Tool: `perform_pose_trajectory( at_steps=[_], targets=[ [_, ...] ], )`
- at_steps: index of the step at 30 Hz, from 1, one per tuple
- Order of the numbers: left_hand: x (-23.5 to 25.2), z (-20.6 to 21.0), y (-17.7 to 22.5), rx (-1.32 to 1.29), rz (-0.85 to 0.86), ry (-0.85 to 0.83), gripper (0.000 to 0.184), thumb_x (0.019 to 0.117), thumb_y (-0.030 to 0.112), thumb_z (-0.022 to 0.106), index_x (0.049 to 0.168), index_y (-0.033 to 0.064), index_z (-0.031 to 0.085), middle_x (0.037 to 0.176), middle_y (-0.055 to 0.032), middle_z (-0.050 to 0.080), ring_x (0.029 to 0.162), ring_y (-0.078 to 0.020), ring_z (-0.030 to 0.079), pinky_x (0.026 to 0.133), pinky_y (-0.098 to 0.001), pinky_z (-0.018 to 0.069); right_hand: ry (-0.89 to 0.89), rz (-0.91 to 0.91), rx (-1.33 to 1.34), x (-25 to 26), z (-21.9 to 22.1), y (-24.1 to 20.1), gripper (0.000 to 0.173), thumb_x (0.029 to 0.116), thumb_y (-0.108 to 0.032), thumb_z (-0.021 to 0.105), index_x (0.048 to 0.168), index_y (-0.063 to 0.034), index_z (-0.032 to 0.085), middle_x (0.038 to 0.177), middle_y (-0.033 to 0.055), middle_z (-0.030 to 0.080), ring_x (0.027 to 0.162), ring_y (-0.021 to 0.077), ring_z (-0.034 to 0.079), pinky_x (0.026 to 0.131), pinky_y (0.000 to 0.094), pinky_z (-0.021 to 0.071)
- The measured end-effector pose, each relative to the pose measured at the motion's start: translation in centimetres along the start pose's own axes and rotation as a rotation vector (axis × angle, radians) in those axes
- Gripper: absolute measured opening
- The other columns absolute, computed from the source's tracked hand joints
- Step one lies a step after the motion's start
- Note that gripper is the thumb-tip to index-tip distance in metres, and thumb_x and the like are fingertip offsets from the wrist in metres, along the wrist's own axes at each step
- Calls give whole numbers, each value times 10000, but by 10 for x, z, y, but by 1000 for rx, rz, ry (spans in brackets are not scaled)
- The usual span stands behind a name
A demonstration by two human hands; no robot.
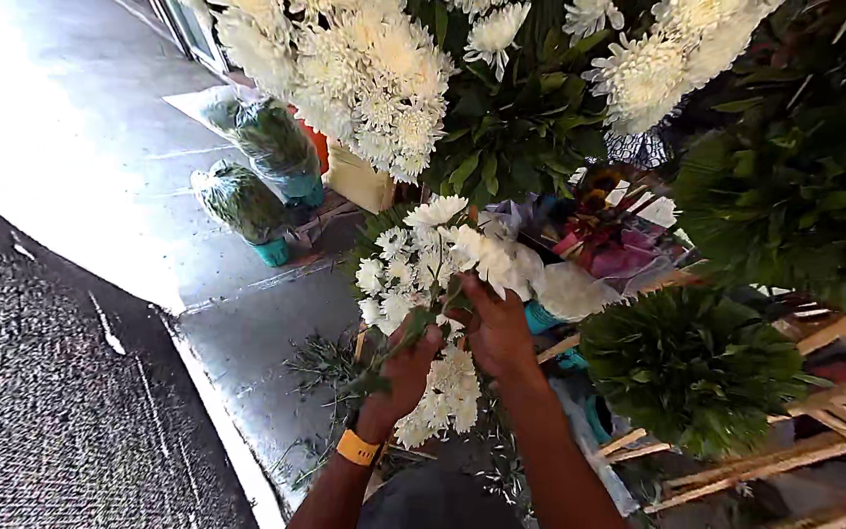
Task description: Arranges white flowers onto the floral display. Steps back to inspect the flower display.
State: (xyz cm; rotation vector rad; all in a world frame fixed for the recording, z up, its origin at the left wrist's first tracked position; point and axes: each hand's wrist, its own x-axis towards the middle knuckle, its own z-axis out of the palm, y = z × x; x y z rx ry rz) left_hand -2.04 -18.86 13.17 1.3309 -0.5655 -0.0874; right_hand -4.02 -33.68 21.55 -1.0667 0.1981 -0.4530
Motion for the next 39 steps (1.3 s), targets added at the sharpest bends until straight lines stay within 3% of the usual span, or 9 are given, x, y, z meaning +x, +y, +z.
perform_pose_trajectory(
  at_steps=[2, 4, 10, 17, 23, 28, 31, 34, 39],
  targets=[
    [-7, -22, -6, 45, -15, -62, 487, 1033, 571, 470, 1024, 118, 648, 873, 57, 639, 664, -24, 547, 582, -214, 490, 111, -120, 7, 24, -5, -7, 134, 1054, -152, 553, 1127, -72, 632, 977, 51, 688, 846, 168, 696, 782, 379, 624],
    [-3, -46, -7, 159, -6, -110, 537, 1003, 607, 513, 1155, 111, 649, 953, 23, 647, 724, -57, 574, 630, -264, 522, 59, -115, -9, 34, -5, -14, 134, 1052, -190, 571, 1105, -107, 663, 1004, 43, 682, 868, 163, 686, 793, 383, 620],
    [38, -77, 14, 470, -26, -159, 770, 904, 793, 469, 1216, 114, 656, 1142, -89, 595, 969, -188, 617, 778, -440, 565, -189, 242, -100, 20, 40, 22, 156, 1026, -71, 581, 1071, 33, 687, 931, 117, 713, 790, 170, 702, 793, 349, 625],
    [42, -74, -2, 472, -24, -114, 791, 930, 799, 383, 1199, 119, 683, 1155, -109, 580, 976, -213, 615, 764, -467, 558, -216, 319, -79, 29, 40, 33, 115, 996, -31, 620, 1044, 40, 696, 970, 127, 718, 786, 154, 701, 769, 316, 622],
    [39, -58, -16, 346, 29, -96, 599, 1009, 654, 420, 842, 140, 676, 886, -12, 552, 756, -105, 540, 661, -323, 492, -108, 238, -73, 49, 23, 23, 113, 1013, -68, 604, 1023, -10, 700, 977, 95, 705, 812, 160, 688, 770, 330, 615],
    [48, -26, -9, 545, -29, -35, 685, 940, 749, 464, 1129, 136, 704, 1092, -75, 593, 872, -183, 608, 687, -429, 546, -190, 199, -120, 63, -11, 0, 134, 1024, -80, 595, 1039, 19, 684, 947, 137, 713, 810, 216, 727, 753, 369, 643],
    [59, 2, -3, 695, -20, -24, 755, 938, 785, 387, 1139, 125, 695, 1185, -126, 584, 894, -224, 640, 666, -474, 562, -219, 249, -146, 62, -22, -4, 97, 991, -45, 639, 1031, 32, 682, 915, 118, 708, 747, 178, 708, 714, 339, 638],
    [57, 25, -6, 768, 9, 41, 744, 967, 757, 346, 1045, 123, 727, 1223, -151, 600, 905, -247, 662, 650, -486, 567, -257, 280, -132, 62, -40, -7, 113, 983, -46, 650, 1047, 45, 668, 909, 112, 713, 738, 170, 707, 709, 341, 637],
    [61, 51, -21, 677, 86, 137, 658, 976, 721, 401, 732, 169, 663, 922, -43, 607, 781, -171, 602, 619, -419, 524, -103, 132, -49, 81, -58, -35, 150, 1012, -81, 619, 1107, 36, 621, 913, 109, 699, 758, 179, 702, 718, 354, 627]
  ],
)
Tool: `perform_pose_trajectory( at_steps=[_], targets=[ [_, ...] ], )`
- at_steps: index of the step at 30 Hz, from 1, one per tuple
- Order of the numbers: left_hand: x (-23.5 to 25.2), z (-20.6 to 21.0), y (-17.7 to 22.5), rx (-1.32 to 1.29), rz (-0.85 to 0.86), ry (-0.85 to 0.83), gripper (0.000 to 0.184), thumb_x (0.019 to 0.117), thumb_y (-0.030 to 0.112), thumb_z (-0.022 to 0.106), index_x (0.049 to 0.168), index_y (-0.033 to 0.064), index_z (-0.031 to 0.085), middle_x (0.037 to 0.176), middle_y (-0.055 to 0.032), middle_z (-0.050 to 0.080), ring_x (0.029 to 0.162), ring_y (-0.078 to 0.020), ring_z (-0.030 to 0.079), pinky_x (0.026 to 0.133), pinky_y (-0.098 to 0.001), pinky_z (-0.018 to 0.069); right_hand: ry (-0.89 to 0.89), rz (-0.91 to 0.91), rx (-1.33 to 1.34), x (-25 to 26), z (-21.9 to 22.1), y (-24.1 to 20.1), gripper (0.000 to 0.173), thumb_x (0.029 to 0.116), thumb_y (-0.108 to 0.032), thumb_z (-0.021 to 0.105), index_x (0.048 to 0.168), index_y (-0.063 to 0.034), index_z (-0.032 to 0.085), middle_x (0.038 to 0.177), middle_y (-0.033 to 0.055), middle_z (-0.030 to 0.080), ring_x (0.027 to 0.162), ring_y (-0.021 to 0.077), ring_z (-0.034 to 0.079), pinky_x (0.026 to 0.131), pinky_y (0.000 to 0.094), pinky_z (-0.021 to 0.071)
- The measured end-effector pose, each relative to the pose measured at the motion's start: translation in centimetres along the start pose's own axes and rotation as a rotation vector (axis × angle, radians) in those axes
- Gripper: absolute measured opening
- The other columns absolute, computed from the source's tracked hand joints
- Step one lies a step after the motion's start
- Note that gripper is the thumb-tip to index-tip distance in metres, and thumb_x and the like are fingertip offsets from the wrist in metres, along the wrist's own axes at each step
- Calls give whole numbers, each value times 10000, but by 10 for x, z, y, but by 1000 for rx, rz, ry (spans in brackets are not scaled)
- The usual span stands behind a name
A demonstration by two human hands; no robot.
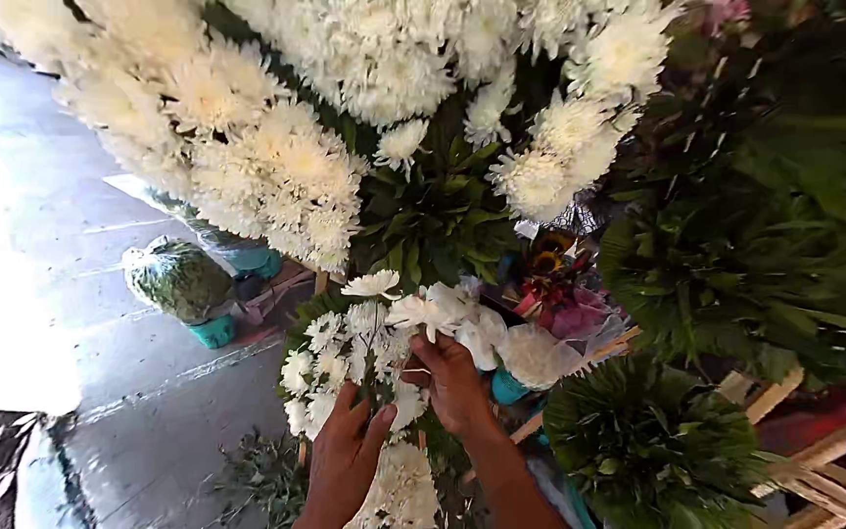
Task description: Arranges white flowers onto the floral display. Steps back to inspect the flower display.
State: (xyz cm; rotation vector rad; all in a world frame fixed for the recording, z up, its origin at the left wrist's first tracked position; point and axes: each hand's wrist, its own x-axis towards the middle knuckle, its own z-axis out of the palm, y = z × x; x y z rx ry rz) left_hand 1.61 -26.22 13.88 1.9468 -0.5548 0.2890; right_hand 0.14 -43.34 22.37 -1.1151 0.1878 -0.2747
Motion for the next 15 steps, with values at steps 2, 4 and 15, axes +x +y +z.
perform_pose_trajectory(
  at_steps=[2, 4, 15],
  targets=[
    [-9, -2, -1, -36, -1, -29, 671, 972, 731, 405, 791, 165, 717, 911, -41, 611, 792, -155, 600, 646, -411, 529, 95, -236, 17, 19, -14, -25, 183, 1025, -79, 588, 1170, 32, 606, 937, 100, 679, 760, 153, 660, 718, 319, 593],
    [-18, -10, -5, -59, -14, -77, 667, 965, 713, 440, 932, 121, 747, 960, -64, 607, 830, -156, 595, 683, -402, 529, 111, -508, -41, 36, -28, -69, 180, 1014, -41, 583, 1181, 25, 580, 925, 93, 679, 732, 150, 668, 721, 323, 610],
    [-49, -40, -15, -195, -25, 47, 598, 977, 581, 573, 1113, 10, 686, 954, -89, 582, 859, -114, 565, 743, -271, 506, 537, -1200, -1295, 103, 13, -255, 336, 892, -189, 705, 1195, -47, 680, 1142, 107, 727, 1084, 242, 690, 949, 505, 526]
  ],
)
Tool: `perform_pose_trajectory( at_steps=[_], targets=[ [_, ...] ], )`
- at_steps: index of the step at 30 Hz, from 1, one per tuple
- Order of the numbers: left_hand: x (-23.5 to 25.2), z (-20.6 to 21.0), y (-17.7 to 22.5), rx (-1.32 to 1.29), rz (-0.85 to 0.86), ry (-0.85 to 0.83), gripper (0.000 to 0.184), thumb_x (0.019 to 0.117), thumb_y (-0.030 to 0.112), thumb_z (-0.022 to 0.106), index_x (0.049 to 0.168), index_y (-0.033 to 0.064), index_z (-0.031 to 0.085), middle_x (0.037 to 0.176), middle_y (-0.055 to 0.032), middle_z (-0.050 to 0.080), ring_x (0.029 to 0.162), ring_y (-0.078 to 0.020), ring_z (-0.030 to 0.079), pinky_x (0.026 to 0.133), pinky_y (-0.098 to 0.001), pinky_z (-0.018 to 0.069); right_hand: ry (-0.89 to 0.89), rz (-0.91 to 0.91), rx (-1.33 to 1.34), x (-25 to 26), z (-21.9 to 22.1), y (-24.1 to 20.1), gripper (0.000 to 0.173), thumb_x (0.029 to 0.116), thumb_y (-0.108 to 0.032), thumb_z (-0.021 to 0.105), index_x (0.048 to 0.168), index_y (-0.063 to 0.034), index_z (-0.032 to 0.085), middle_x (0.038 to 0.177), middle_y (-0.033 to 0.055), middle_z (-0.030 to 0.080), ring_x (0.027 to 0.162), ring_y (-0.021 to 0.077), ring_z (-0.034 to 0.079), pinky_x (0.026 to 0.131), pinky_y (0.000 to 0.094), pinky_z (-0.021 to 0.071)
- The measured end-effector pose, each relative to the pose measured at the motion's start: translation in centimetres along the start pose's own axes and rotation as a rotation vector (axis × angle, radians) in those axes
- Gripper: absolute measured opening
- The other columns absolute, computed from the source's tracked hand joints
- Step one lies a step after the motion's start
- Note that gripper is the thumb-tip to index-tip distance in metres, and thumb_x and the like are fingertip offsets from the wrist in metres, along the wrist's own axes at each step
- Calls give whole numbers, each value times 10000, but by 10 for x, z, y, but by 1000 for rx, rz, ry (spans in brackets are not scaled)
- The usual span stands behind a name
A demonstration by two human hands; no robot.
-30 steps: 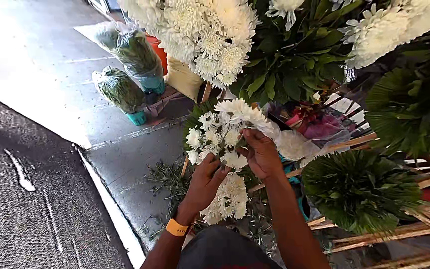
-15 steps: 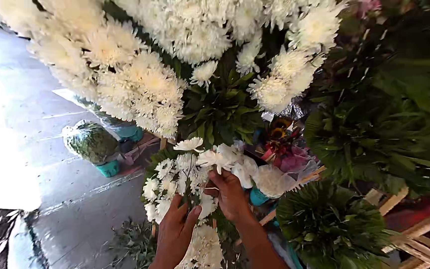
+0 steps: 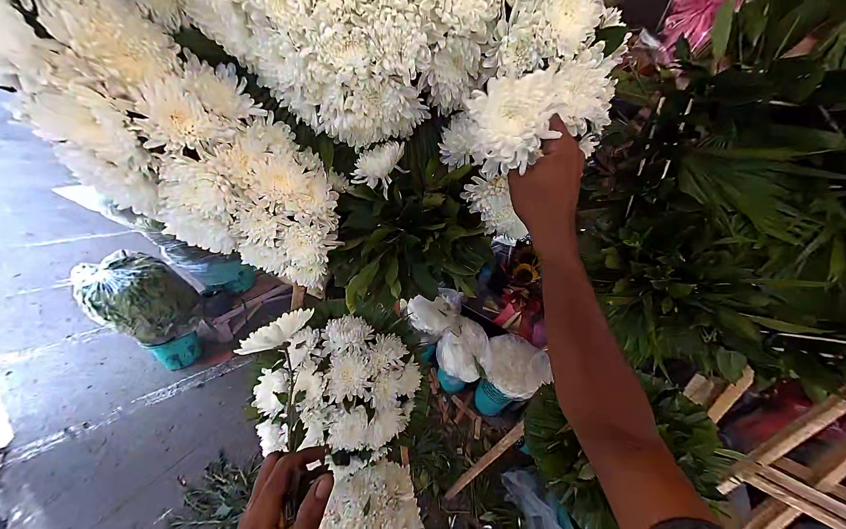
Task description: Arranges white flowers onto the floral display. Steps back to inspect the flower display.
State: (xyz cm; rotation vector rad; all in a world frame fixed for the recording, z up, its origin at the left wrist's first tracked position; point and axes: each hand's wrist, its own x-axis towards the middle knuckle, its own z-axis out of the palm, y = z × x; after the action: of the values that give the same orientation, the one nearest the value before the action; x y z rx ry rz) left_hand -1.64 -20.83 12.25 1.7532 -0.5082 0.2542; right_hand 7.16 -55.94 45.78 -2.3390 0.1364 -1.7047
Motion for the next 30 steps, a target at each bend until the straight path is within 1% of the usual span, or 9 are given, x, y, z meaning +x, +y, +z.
perform_pose_trajectory(
  at_steps=[1, 3, 4, 6, 8, 12, 19, 25, 30],
  targets=[
    [-1, -2, -2, 1, -3, 6, 593, 978, 568, 576, 1112, 1, 685, 957, -98, 579, 865, -118, 563, 748, -273, 504, -31, -11, -127, 0, 7, -1, 369, 869, -185, 713, 1220, -72, 695, 1294, 129, 654, 1227, 333, 589, 1030, 606, 401],
    [-2, -7, -6, 8, -8, 20, 568, 984, 535, 580, 1114, -10, 680, 951, -104, 574, 858, -122, 558, 745, -274, 498, -7, -12, -273, -2, 25, 7, 367, 827, -226, 737, 1191, -182, 751, 1522, 110, 505, 1463, 410, 352, 1171, 706, 152],
    [-3, -9, -7, 11, -12, 22, 558, 987, 519, 580, 1116, -16, 674, 951, -108, 575, 863, -125, 555, 754, -276, 493, 15, 5, -317, -3, 33, 12, 333, 820, -259, 739, 1148, -209, 773, 1567, 112, 460, 1506, 425, 279, 1183, 728, 74],
    [-3, -12, -10, 6, -12, 25, 534, 989, 484, 590, 1122, -27, 668, 953, -109, 574, 871, -127, 552, 760, -274, 489, 8, 72, -378, -5, 45, 17, 271, 833, -298, 727, 1086, -221, 786, 1613, 115, 393, 1539, 431, 193, 1181, 745, 17],
    [-1, -14, -13, -4, -17, 27, 502, 986, 462, 608, 1123, -17, 669, 962, -100, 573, 882, -115, 551, 766, -259, 490, 21, 116, -380, -9, 51, 20, 249, 831, -270, 719, 1063, -212, 788, 1627, 108, 372, 1549, 419, 168, 1186, 737, 6],
    [4, -18, -15, -18, -19, 25, 472, 984, 443, 613, 1114, -6, 673, 965, -88, 568, 875, -100, 551, 758, -236, 486, 189, 49, -184, -16, 57, 19, 184, 854, -274, 730, 1015, -221, 803, 1558, 123, 473, 1525, 439, 234, 1196, 718, 39],
    [5, -21, -21, -36, -38, -4, 443, 975, 414, 626, 1118, -3, 674, 991, -86, 575, 898, -89, 555, 776, -223, 490, 85, 162, -380, -13, 67, 32, 244, 825, -271, 711, 1051, -271, 803, 1596, 96, 426, 1543, 411, 201, 1189, 728, 31],
    [2, -28, -29, 7, -54, -10, 409, 979, 369, 609, 1116, -11, 675, 1002, -121, 612, 921, -133, 572, 819, -294, 497, 203, -48, -188, -12, 61, 26, 150, 835, -204, 733, 967, -217, 804, 1549, 134, 484, 1520, 468, 228, 1193, 730, 24],
    [1, -26, -26, 11, -66, -39, 369, 976, 329, 611, 1115, -6, 679, 998, -110, 606, 916, -121, 571, 803, -269, 500, 157, 23, -307, -6, 69, 39, 155, 844, -254, 714, 962, -228, 811, 1537, 88, 509, 1519, 448, 246, 1188, 731, 38]
  ],
)
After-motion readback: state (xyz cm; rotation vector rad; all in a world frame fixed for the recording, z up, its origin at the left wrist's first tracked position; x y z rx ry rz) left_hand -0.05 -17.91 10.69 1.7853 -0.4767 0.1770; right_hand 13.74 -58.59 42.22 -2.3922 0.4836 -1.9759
